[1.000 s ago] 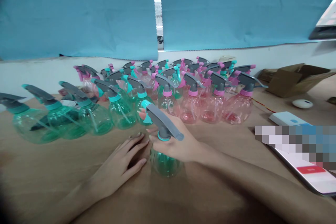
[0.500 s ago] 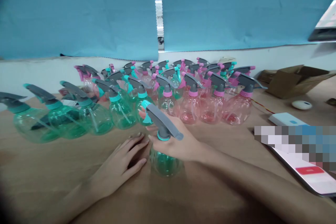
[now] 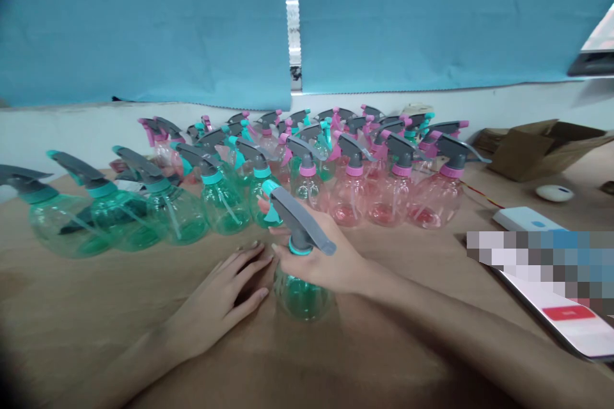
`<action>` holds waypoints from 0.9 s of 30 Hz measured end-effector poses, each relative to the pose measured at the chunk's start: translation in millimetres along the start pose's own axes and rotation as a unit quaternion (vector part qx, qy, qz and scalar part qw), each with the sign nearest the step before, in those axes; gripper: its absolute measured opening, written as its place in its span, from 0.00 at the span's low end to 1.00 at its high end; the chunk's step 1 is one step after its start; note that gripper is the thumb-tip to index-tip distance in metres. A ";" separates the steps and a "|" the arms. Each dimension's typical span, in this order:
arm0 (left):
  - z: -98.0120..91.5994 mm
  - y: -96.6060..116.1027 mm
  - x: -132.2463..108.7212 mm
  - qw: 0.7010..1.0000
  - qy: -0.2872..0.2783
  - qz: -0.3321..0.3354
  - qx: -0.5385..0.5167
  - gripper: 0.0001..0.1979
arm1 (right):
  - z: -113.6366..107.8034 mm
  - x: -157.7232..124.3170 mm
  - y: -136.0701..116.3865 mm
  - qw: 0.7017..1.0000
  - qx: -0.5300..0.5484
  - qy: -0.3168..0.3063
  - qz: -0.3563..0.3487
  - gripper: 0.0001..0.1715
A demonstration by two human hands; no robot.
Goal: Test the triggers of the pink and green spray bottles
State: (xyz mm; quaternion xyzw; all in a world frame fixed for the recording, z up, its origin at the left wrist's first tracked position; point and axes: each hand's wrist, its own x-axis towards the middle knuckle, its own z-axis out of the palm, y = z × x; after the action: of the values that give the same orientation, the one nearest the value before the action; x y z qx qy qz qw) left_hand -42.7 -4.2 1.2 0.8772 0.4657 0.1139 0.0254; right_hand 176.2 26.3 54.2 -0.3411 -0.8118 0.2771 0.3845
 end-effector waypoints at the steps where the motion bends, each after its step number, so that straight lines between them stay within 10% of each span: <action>1: -0.3 0.3 -0.1 1.000 -0.003 -0.001 -0.001 0.23 | 0.1 0.3 -1.3 1.000 0.003 0.000 -0.001 0.29; 27: -2.8 1.8 1.1 1.000 -0.009 -0.007 -0.001 0.23 | -1.6 -4.1 -4.7 0.999 0.035 0.016 0.022 0.35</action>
State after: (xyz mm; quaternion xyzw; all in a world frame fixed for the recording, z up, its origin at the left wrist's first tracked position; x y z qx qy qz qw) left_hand -41.2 -4.5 4.4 0.8747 0.4718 0.1067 0.0313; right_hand 177.8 20.6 56.6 -0.3495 -0.7876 0.3081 0.4033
